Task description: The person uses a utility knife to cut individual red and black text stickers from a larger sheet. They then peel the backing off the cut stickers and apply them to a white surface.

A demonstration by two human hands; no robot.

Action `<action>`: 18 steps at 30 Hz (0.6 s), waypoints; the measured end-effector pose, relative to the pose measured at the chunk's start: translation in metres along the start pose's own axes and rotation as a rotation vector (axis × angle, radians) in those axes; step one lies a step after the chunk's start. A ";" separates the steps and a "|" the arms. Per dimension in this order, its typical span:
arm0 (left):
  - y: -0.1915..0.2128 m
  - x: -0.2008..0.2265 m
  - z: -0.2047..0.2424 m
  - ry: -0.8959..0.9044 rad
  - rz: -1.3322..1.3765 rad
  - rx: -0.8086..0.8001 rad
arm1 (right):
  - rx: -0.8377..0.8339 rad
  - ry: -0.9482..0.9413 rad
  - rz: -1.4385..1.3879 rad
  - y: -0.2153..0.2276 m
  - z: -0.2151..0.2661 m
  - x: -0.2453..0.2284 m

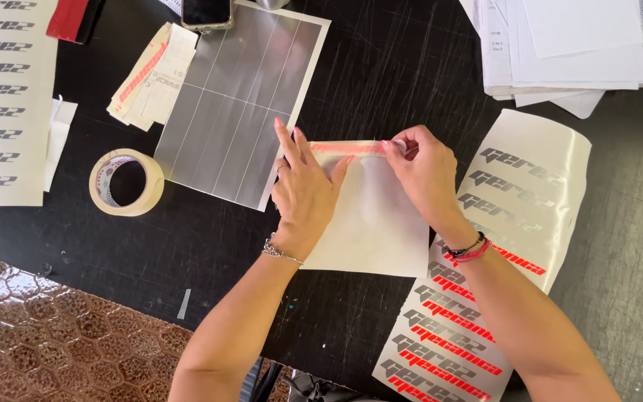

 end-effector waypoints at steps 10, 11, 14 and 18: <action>-0.012 0.031 0.020 -0.430 0.331 0.318 | 0.055 0.062 -0.011 0.003 -0.002 0.000; -0.016 0.031 0.020 -0.425 0.318 0.207 | 0.086 0.107 -0.032 0.009 -0.003 -0.007; -0.011 0.034 0.021 -0.423 0.266 -0.075 | 0.144 0.149 -0.105 0.029 -0.002 -0.024; -0.004 0.031 0.021 -0.414 0.193 -0.430 | 0.125 0.173 -0.292 0.055 -0.006 -0.033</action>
Point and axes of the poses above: each hand's wrist, its own z-axis away from the middle knuckle, its own y-axis out of the back of the hand, x = y × z, the point moved 8 cm from there along -z, towards the middle knuckle, and after that the axes turned 5 degrees about y, right-handed, at the moved point
